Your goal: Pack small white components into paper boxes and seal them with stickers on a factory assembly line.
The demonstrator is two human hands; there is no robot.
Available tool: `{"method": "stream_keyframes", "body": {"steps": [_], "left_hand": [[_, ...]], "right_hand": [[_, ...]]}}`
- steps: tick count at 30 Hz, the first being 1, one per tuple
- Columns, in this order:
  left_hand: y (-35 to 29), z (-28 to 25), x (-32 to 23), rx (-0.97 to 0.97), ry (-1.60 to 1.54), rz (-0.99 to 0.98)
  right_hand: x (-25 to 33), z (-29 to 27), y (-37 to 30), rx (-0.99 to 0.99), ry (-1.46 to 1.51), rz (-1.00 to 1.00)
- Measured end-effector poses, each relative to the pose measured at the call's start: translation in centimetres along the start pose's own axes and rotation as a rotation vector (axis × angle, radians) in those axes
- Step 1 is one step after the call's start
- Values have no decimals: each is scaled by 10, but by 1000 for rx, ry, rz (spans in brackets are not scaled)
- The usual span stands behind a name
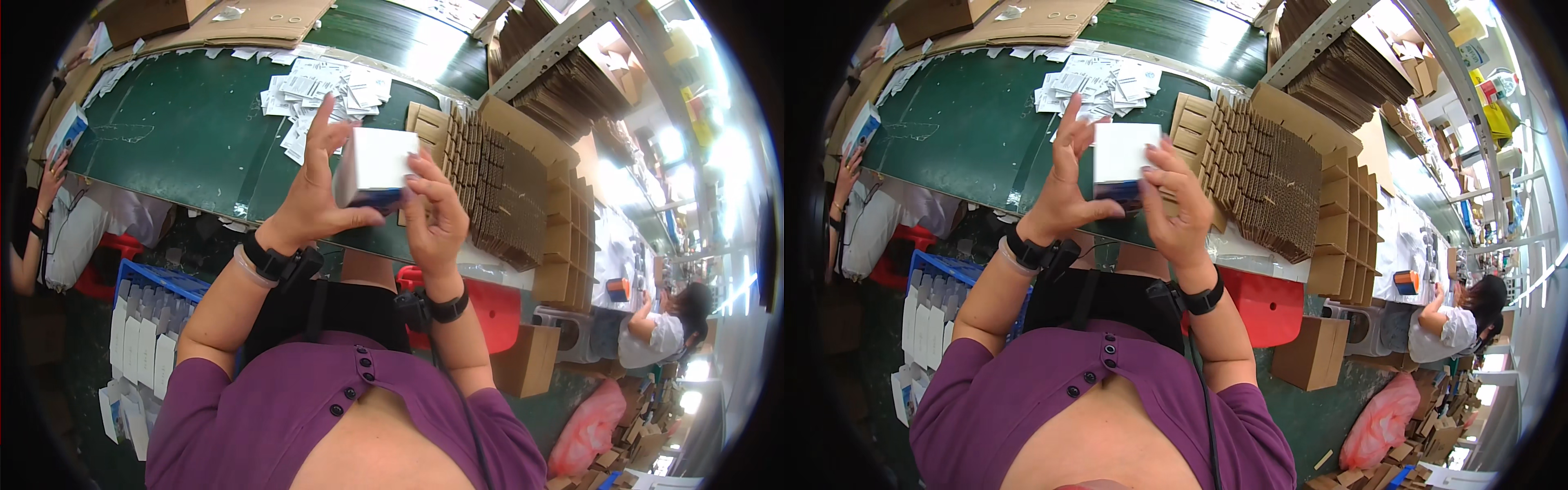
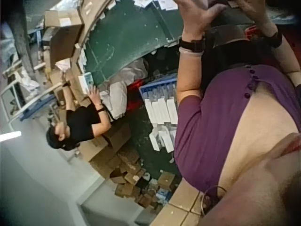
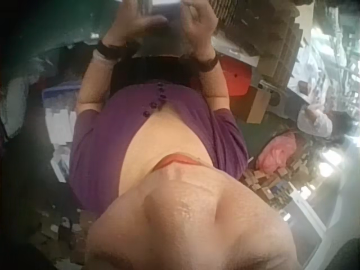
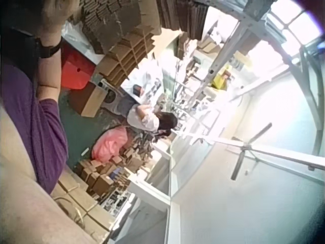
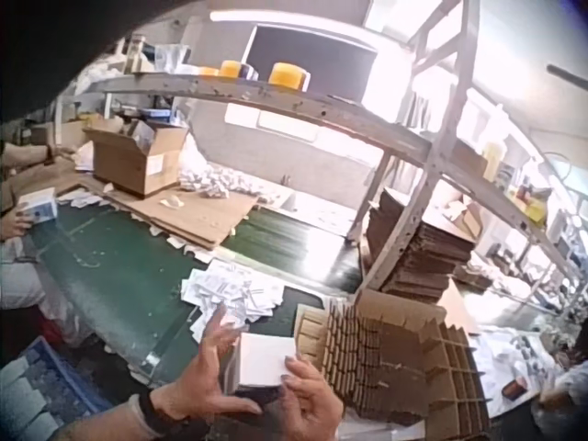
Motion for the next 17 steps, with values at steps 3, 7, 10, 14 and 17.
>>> {"method": "stream_keyframes", "body": {"steps": [3, 7, 10, 14, 17], "left_hand": [[-27, -9, 33, 26, 85, -194], [-61, -17, 65, 283, 378, -328], [-61, -39, 60, 241, 447, -361], [-42, -96, 36, 116, 586, -191], [-20, -190, 20, -103, 873, -205]], "right_hand": [[-11, -20, 1, -82, 57, 68], [-9, -17, -2, -89, 19, 124], [-5, -16, -6, -79, -43, 126], [-12, -32, -20, -59, -116, 178], [-8, -13, -30, 181, -327, 4]]}}
Point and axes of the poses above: each hand's wrist, its own y-axis towards the middle knuckle, its own z-axis out of the palm, x = y × z, the point moved 9 cm from there along y, towards the middle knuckle, and after that the axes turned 15 degrees about -x, right-handed, at the moved point
